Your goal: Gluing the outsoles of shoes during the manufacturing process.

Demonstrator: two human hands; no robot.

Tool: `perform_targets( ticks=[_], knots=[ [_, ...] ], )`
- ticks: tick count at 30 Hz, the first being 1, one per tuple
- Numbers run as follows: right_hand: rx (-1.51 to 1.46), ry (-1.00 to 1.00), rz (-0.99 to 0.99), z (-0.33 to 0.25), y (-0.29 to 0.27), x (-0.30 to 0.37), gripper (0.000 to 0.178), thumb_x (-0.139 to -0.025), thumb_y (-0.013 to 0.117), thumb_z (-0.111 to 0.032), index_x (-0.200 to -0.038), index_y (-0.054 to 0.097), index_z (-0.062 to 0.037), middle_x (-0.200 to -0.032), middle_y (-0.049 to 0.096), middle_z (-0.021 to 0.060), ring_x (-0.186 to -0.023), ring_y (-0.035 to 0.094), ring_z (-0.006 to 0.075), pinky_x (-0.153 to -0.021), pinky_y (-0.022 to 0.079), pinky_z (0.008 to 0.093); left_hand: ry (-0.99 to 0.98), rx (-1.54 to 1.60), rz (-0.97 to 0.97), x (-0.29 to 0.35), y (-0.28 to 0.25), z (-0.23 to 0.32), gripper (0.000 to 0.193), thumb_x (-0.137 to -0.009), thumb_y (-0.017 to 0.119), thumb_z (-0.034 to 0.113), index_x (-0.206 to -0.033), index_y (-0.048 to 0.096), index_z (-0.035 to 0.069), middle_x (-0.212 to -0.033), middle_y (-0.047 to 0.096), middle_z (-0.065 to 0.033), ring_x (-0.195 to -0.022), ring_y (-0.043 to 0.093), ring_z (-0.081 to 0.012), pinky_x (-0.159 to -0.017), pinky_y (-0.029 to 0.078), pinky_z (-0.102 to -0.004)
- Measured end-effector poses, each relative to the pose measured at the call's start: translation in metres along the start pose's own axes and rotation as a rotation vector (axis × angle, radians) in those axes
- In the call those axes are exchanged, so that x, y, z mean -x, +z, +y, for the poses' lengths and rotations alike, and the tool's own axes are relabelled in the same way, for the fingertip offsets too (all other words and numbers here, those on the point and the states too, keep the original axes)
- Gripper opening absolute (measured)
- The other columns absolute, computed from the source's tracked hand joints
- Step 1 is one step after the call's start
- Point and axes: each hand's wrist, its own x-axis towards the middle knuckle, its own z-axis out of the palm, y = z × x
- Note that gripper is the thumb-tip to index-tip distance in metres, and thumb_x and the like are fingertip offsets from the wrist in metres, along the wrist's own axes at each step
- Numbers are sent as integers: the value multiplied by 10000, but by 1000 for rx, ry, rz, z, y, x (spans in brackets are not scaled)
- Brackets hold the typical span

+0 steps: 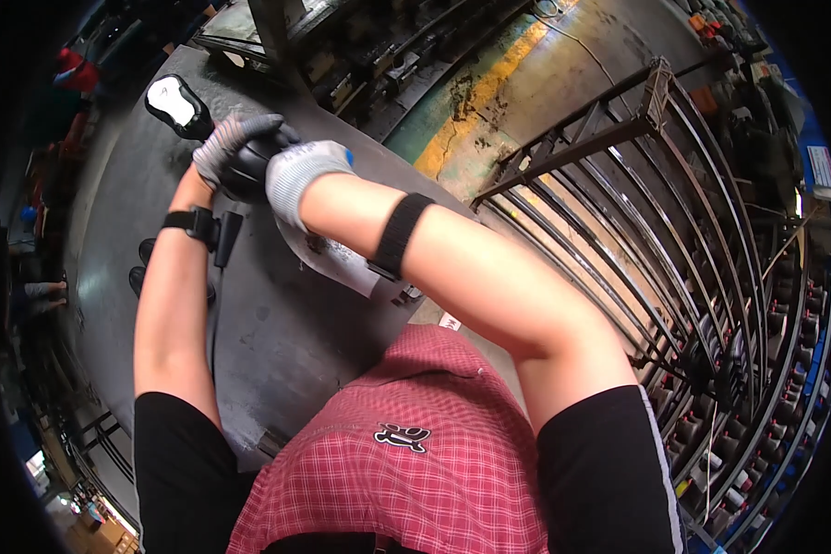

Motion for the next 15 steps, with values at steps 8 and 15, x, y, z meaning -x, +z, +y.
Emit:
perform_targets(
  ticks=[8, 15],
  knots=[
    [-144, -11, 97, 24, 44, 108, 213, -870, 575, -183, -856, 683, 1, -724, 687, 167, -713, 699, 322, -650, 553, 439, 100, -167, -132, 14, 81, -44, 321, -894, 609, 294, -925, 726, -3, -877, 715, -98, -850, 664, -203, -847, 516, -327],
    [-501, 256, 428, 105, 243, 192, 574, -874, 532, -143, -1406, 364, -8, -986, 637, 271, -836, 637, 433, -705, 511, 505, 362, -1414, 263, 38, 245, -83, 294, -873, 521, 319, -811, 722, 113, -876, 703, -102, -915, 640, -271, -1110, 263, -558]
  ],
)
